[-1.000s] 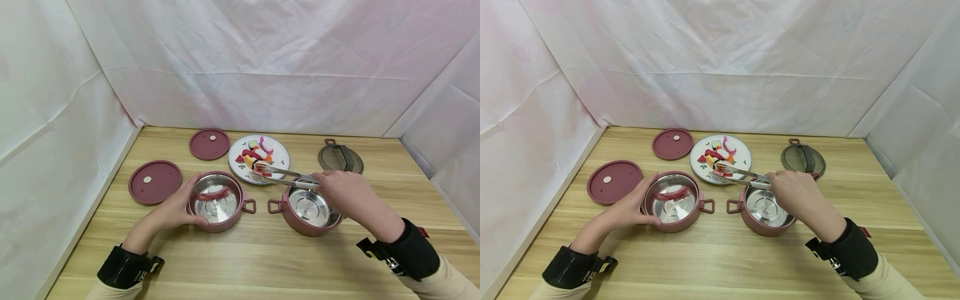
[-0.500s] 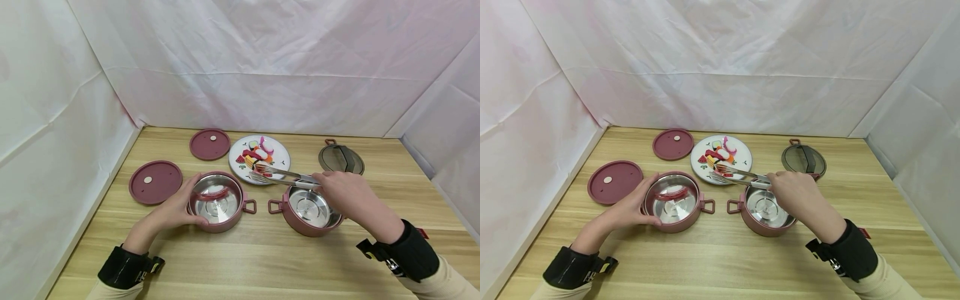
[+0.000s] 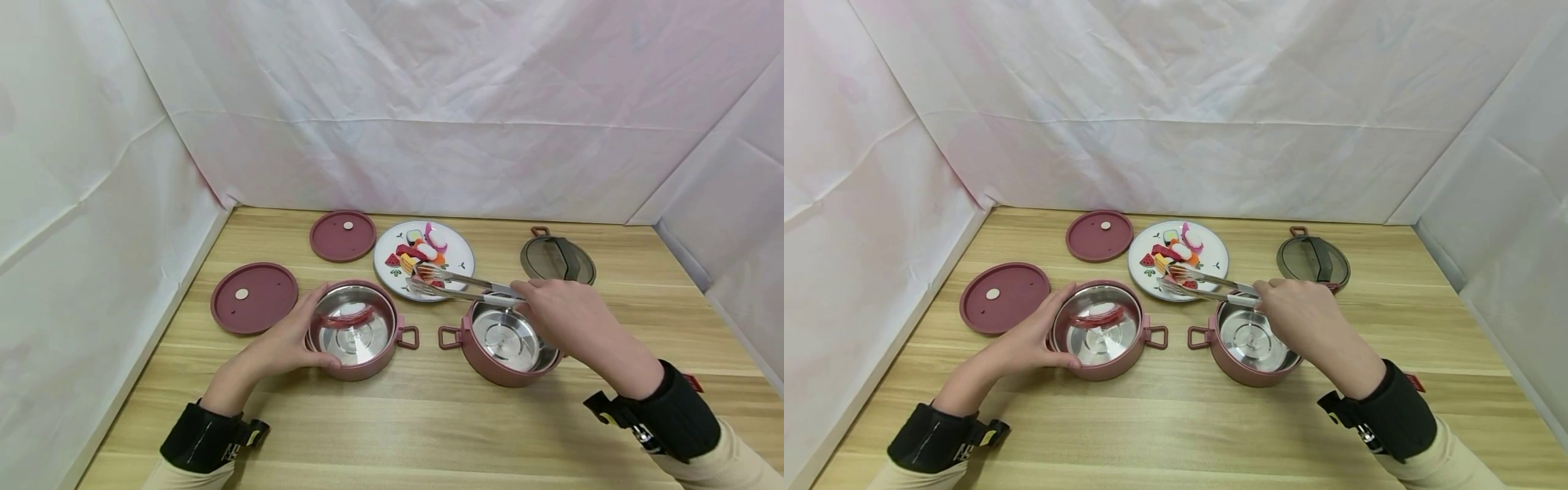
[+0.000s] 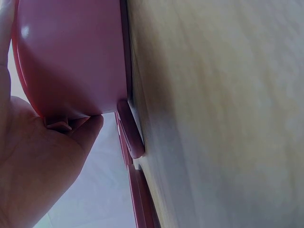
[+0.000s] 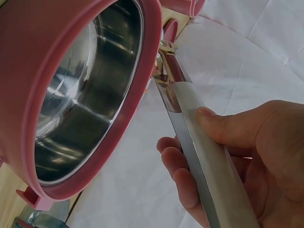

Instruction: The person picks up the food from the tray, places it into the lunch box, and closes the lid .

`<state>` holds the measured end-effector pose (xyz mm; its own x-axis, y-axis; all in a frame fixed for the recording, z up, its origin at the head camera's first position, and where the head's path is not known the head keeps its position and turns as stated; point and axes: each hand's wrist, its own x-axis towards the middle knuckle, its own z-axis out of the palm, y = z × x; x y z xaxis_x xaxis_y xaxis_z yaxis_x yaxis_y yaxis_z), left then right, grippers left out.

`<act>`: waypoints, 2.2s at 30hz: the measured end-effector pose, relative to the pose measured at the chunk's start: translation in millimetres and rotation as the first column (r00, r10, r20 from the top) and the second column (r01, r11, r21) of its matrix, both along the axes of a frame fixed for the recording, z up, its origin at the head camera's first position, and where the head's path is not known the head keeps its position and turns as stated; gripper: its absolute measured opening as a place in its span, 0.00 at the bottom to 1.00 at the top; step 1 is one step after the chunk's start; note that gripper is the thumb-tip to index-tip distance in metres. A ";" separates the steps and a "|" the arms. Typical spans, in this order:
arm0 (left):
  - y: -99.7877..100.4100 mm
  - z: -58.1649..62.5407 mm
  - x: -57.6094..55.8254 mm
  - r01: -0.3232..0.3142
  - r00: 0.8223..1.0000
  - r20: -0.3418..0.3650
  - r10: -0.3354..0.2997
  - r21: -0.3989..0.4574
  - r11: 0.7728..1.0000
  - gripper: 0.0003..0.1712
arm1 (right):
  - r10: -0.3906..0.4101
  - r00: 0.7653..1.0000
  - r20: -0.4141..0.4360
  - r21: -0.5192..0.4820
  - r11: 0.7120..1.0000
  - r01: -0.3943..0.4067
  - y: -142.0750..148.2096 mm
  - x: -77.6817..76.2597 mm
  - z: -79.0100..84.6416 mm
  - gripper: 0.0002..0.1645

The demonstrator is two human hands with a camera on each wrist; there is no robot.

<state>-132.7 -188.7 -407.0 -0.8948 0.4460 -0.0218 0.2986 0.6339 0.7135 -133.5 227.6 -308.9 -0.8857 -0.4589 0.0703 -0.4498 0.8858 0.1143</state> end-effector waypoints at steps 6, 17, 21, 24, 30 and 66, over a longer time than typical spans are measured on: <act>0.4 0.2 0.4 -0.002 1.000 0.008 0.002 0.004 1.000 0.77 | 0.024 0.999 -0.032 -0.027 0.999 -0.024 0.3 1.2 2.0 0.14; 0.1 -1.0 -0.5 -0.006 1.000 0.010 0.006 0.001 1.000 0.77 | 0.055 0.994 -0.090 -0.058 0.997 -0.060 -11.0 9.2 10.7 0.13; 0.2 -1.0 -0.8 -0.008 1.000 0.011 0.008 0.001 1.000 0.77 | 0.075 0.991 -0.112 -0.067 0.994 -0.083 -16.0 12.3 12.8 0.15; 0.4 -0.6 -0.8 -0.008 1.000 0.010 0.008 0.001 1.000 0.77 | 0.103 0.986 -0.129 -0.070 0.991 -0.113 -20.5 13.9 13.6 0.15; 0.5 0.1 -0.6 -0.004 1.000 0.001 0.004 0.001 1.000 0.77 | 0.148 0.974 -0.170 -0.072 0.984 -0.162 -28.6 15.5 13.9 0.15; 0.5 -0.9 -0.9 -0.002 1.000 -0.009 0.002 -0.001 1.000 0.77 | 0.119 0.975 -0.188 -0.100 0.985 -0.140 -39.5 14.6 10.7 0.19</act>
<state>-133.6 -188.2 -407.9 -0.8957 0.4444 -0.0142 0.3040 0.6353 0.7099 -118.9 188.1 -298.2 -0.7872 -0.5490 0.2809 -0.5427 0.8330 0.1075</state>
